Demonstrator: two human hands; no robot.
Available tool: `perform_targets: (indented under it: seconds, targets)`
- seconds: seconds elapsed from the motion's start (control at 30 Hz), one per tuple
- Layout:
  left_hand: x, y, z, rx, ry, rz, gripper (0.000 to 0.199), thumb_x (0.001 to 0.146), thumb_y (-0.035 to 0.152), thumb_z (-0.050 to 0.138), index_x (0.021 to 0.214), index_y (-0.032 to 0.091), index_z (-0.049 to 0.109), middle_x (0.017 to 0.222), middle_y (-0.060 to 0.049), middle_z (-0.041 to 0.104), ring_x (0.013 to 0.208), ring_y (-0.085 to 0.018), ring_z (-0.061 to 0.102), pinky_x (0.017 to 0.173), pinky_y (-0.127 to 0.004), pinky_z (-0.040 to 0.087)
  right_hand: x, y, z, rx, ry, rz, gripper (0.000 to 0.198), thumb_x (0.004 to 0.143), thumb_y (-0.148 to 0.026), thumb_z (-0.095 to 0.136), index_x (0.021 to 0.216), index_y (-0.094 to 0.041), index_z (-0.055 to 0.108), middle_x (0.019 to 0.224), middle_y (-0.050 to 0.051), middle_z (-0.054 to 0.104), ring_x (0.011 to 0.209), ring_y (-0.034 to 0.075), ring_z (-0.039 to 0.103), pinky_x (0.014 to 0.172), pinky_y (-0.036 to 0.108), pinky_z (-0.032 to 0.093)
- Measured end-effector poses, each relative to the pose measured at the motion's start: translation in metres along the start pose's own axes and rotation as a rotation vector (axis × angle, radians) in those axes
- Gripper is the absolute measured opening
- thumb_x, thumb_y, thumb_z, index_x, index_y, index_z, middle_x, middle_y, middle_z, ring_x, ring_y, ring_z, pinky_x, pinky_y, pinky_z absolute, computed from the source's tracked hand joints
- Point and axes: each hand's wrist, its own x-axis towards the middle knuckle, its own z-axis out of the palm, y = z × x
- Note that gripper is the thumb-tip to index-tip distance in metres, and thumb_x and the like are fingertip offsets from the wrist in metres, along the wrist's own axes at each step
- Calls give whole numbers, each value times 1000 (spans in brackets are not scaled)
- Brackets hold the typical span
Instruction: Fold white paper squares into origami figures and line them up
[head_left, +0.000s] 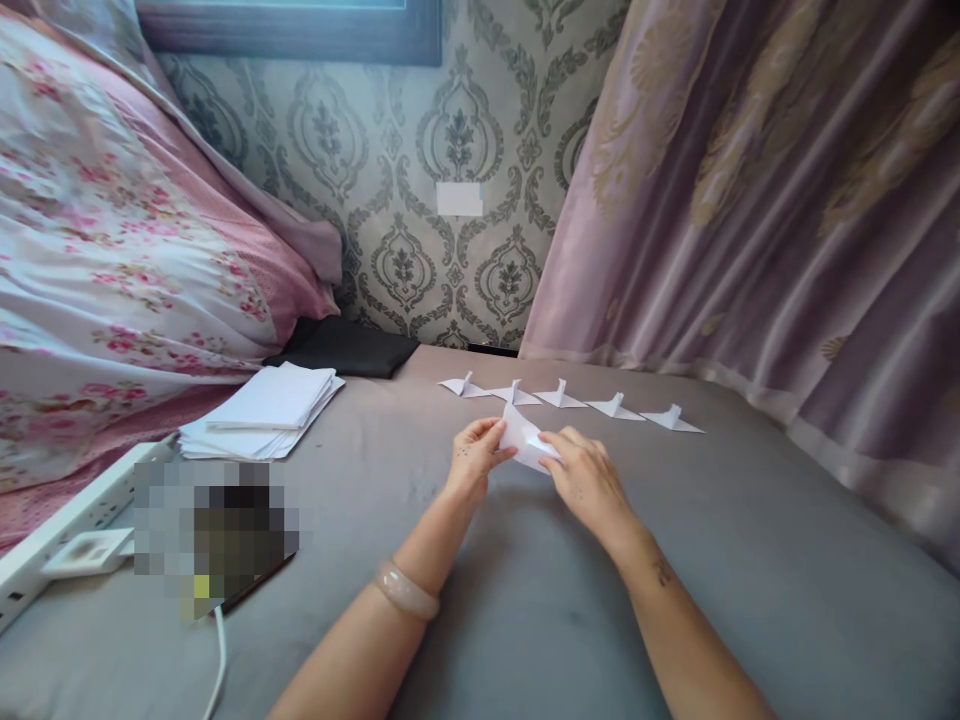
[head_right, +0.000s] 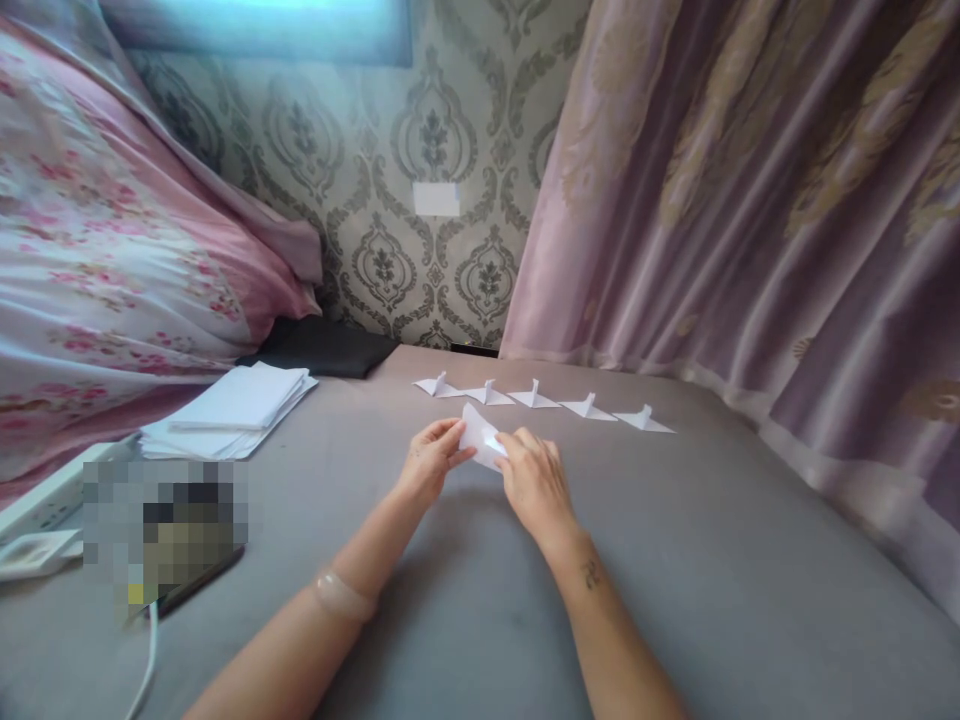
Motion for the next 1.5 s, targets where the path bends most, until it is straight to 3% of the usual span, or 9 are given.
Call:
perform_targets:
  seconds: [0.13, 0.33, 0.5, 0.67, 0.87, 1.03, 1.23, 1.37, 1.5]
  targets:
    - [9, -6, -14, 39, 18, -15, 36, 60, 35, 85, 81, 11, 67, 72, -2, 58, 65, -10, 54, 56, -23, 56, 1, -2, 12, 51, -35, -26, 27, 94, -22, 48, 113, -22, 68, 94, 6, 64, 89, 19, 62, 83, 34, 41]
    - [17, 3, -26, 82, -60, -62, 41, 56, 37, 88, 82, 11, 71, 70, -2, 59, 65, -10, 55, 61, -25, 57, 0, -7, 20, 105, 5, -98, 26, 95, -25, 48, 106, -23, 71, 85, 4, 59, 86, 18, 59, 82, 33, 42]
    - [16, 5, -23, 184, -132, -50, 40, 65, 44, 80, 88, 11, 73, 69, -2, 58, 66, -12, 56, 61, -27, 58, -3, -9, 18, 90, 29, -55, 25, 93, -24, 50, 108, -23, 70, 96, 6, 63, 87, 18, 60, 83, 34, 43]
    - [16, 3, -23, 220, -101, -15, 34, 65, 37, 79, 87, 13, 68, 69, -3, 60, 66, -13, 55, 50, -22, 54, -2, -7, 20, 93, 5, -52, 26, 94, -21, 46, 100, -22, 71, 97, 7, 67, 87, 19, 62, 79, 33, 44]
    - [12, 5, -27, 248, -205, -21, 36, 67, 31, 76, 96, 15, 64, 82, -6, 66, 68, -14, 58, 49, -23, 54, -2, -8, 16, 221, 19, -47, 28, 94, -18, 42, 96, -19, 70, 99, 9, 65, 91, 20, 61, 81, 32, 46]
    - [12, 6, -29, 210, -213, -72, 41, 65, 30, 78, 100, 16, 63, 87, -7, 67, 74, -15, 62, 56, -25, 56, -1, -4, 15, 342, 79, 109, 28, 91, -26, 48, 112, -21, 65, 115, 9, 65, 97, 22, 62, 81, 34, 48]
    - [11, 1, -27, 176, -327, -25, 43, 67, 35, 81, 100, 16, 62, 89, -6, 70, 79, -16, 64, 66, -27, 58, 2, 6, 19, 565, -25, 363, 29, 81, -35, 60, 106, -22, 66, 92, 4, 72, 78, 19, 66, 73, 33, 50]
    - [10, -2, -26, 160, -379, -14, 42, 67, 36, 81, 99, 16, 63, 88, -5, 70, 80, -16, 64, 69, -30, 58, 2, 8, 21, 807, -84, 371, 24, 79, -37, 61, 95, -20, 69, 87, 4, 74, 78, 19, 68, 71, 29, 49]
    - [11, -4, -28, 162, -385, -15, 39, 67, 37, 81, 96, 16, 65, 83, -3, 68, 78, -15, 64, 71, -32, 58, 2, 4, 16, 902, -158, 362, 26, 80, -40, 61, 90, -19, 72, 82, 3, 73, 75, 18, 66, 64, 27, 46]
